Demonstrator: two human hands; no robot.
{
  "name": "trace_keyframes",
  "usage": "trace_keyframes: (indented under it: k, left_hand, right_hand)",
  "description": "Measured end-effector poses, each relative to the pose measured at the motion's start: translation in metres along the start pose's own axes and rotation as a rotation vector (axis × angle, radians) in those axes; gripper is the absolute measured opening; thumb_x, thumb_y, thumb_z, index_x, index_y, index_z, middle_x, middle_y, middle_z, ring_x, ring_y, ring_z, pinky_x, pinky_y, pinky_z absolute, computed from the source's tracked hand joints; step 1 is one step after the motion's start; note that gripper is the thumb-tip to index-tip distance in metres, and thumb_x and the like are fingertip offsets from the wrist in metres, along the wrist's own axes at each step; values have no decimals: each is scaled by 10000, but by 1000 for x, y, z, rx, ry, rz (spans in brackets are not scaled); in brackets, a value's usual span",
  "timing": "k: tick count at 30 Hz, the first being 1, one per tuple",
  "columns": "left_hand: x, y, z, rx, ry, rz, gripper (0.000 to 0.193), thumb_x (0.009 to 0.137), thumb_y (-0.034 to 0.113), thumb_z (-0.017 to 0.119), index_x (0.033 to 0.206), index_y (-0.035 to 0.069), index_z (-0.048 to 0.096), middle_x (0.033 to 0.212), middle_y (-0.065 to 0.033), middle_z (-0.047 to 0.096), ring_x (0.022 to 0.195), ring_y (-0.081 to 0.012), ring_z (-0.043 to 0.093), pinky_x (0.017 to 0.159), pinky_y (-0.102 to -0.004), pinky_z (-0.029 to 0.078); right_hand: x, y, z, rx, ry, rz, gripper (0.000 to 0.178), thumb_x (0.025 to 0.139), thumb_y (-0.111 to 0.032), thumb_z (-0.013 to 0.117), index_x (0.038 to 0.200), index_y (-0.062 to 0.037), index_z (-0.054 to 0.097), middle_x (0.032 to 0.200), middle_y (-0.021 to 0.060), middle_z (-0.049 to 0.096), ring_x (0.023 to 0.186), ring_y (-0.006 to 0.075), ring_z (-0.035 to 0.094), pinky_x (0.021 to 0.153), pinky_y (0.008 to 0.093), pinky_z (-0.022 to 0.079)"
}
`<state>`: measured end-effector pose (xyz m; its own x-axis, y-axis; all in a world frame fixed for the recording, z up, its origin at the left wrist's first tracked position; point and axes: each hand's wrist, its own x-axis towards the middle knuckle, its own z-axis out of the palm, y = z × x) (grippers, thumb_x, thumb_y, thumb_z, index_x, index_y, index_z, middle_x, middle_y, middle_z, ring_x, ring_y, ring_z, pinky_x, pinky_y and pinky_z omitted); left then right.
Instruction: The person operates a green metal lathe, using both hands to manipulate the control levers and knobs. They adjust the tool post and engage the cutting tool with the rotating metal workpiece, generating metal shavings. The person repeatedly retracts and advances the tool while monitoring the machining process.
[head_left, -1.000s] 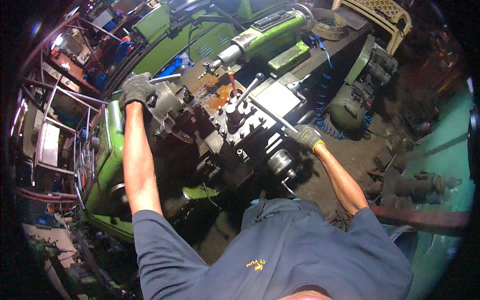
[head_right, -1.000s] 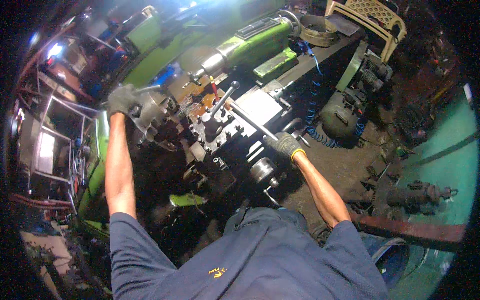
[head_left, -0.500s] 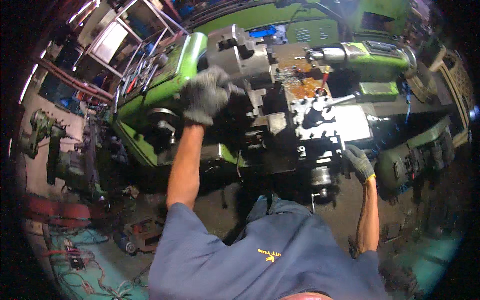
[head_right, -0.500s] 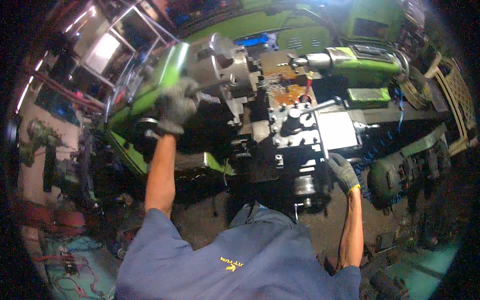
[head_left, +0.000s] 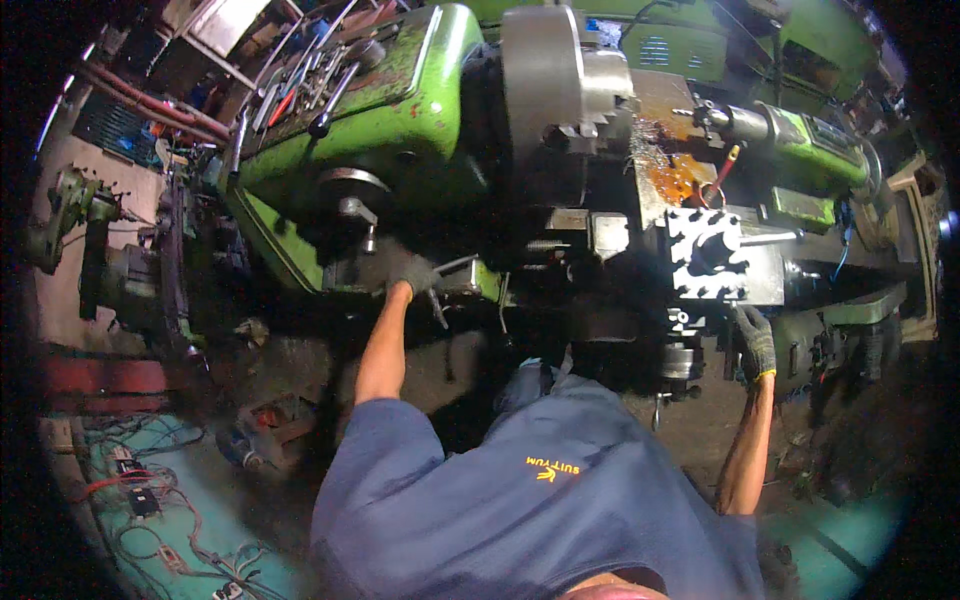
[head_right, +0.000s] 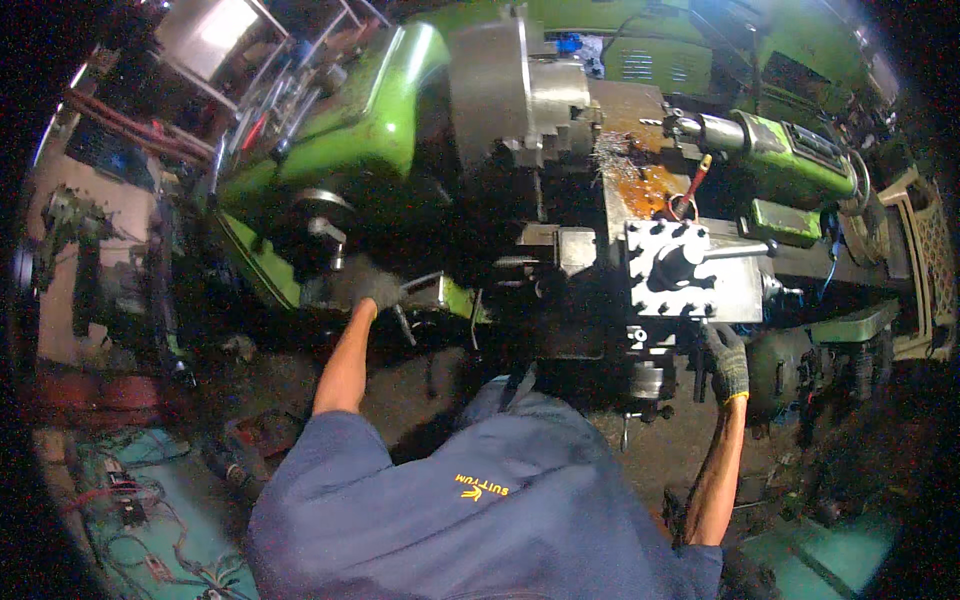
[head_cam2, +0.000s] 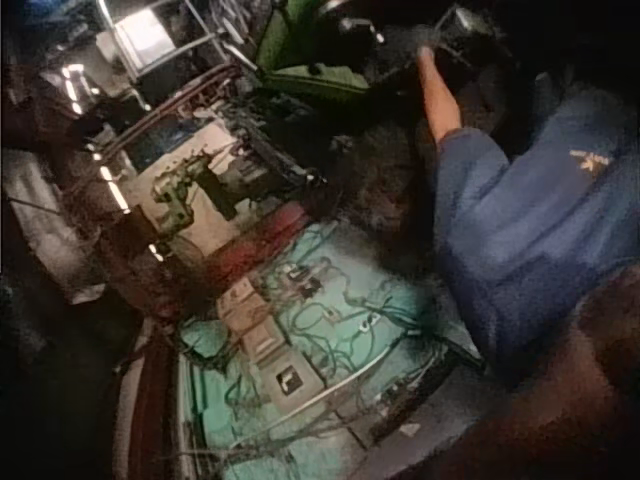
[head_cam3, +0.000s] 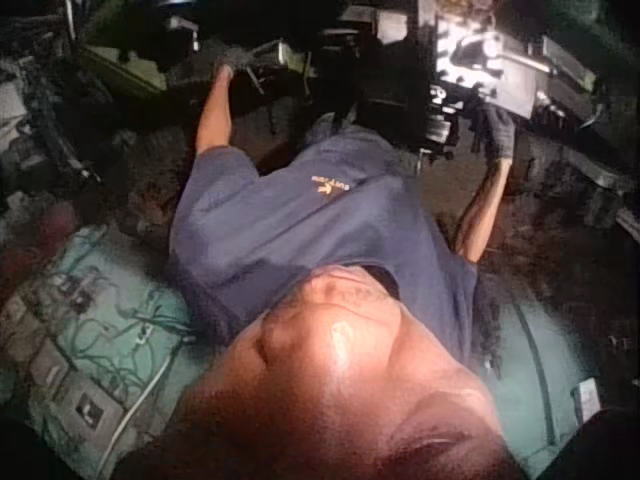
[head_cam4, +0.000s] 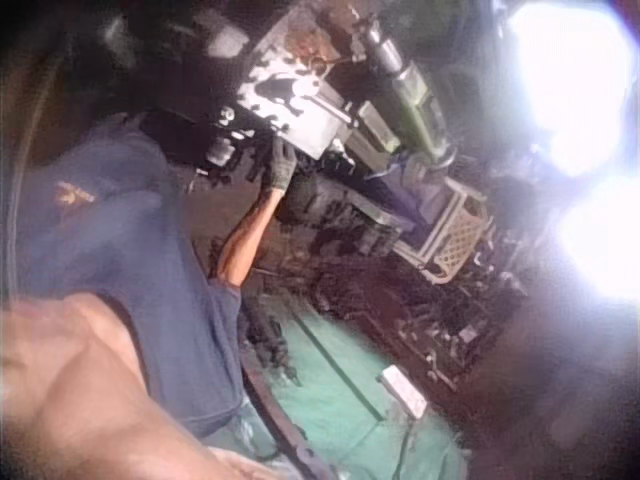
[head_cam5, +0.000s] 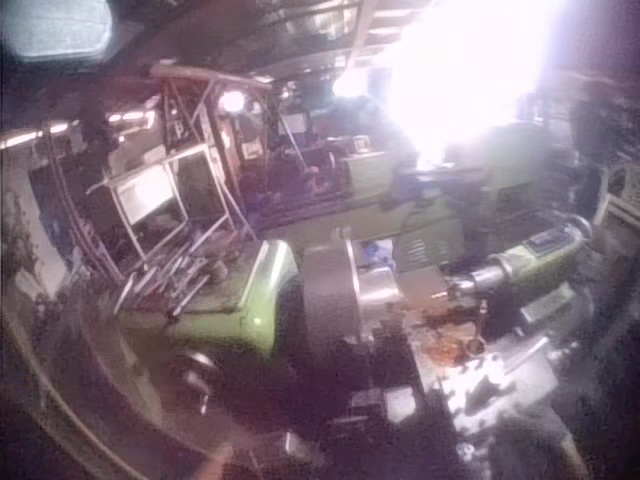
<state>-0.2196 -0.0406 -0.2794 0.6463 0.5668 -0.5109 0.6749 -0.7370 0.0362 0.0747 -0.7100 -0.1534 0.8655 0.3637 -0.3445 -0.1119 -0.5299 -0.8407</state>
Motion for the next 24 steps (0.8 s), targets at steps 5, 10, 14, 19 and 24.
trace_keyframes:
  k: [5,10,14,19,24]
  left_hand:
    - [22,19,-72,170,-35,-29,377,786,374,676,1022,95,769,1090,-192,725,1033,-370,681,894,-480,540]
    - [12,-2,-41,3,519,52,465,796,295,660,1186,41,666,1259,-213,603,1169,-420,556,986,-525,475]
    - [-42,41,-73,-589,766,482,260,812,195,701,996,11,720,1022,-182,700,995,-375,656,907,-453,521]
    - [-75,22,-177,-966,1224,534,129,882,119,692,961,28,738,921,-72,712,841,-199,665,812,-362,537]
    - [-17,-28,-284,-1392,1390,657,220,970,197,563,1001,33,706,908,-57,686,879,-185,650,841,-351,511]
  right_hand:
    - [-4,16,-10,-309,71,-127,209,950,-75,559,1130,-27,654,984,108,664,828,247,635,694,336,520]
    - [-5,11,10,-200,332,-243,234,943,-98,591,1164,-34,631,1011,122,676,854,260,655,690,347,526]
    - [-7,6,-15,414,598,-45,306,1043,-301,590,1240,-67,604,1079,54,690,755,111,615,598,246,482]
    - [16,-63,-42,419,777,-272,367,1054,-296,571,1324,-49,582,1072,47,683,826,98,626,666,239,512]
    - [61,-126,-12,109,768,-494,325,1049,-263,577,1272,-31,623,1057,54,686,889,149,640,792,288,531]
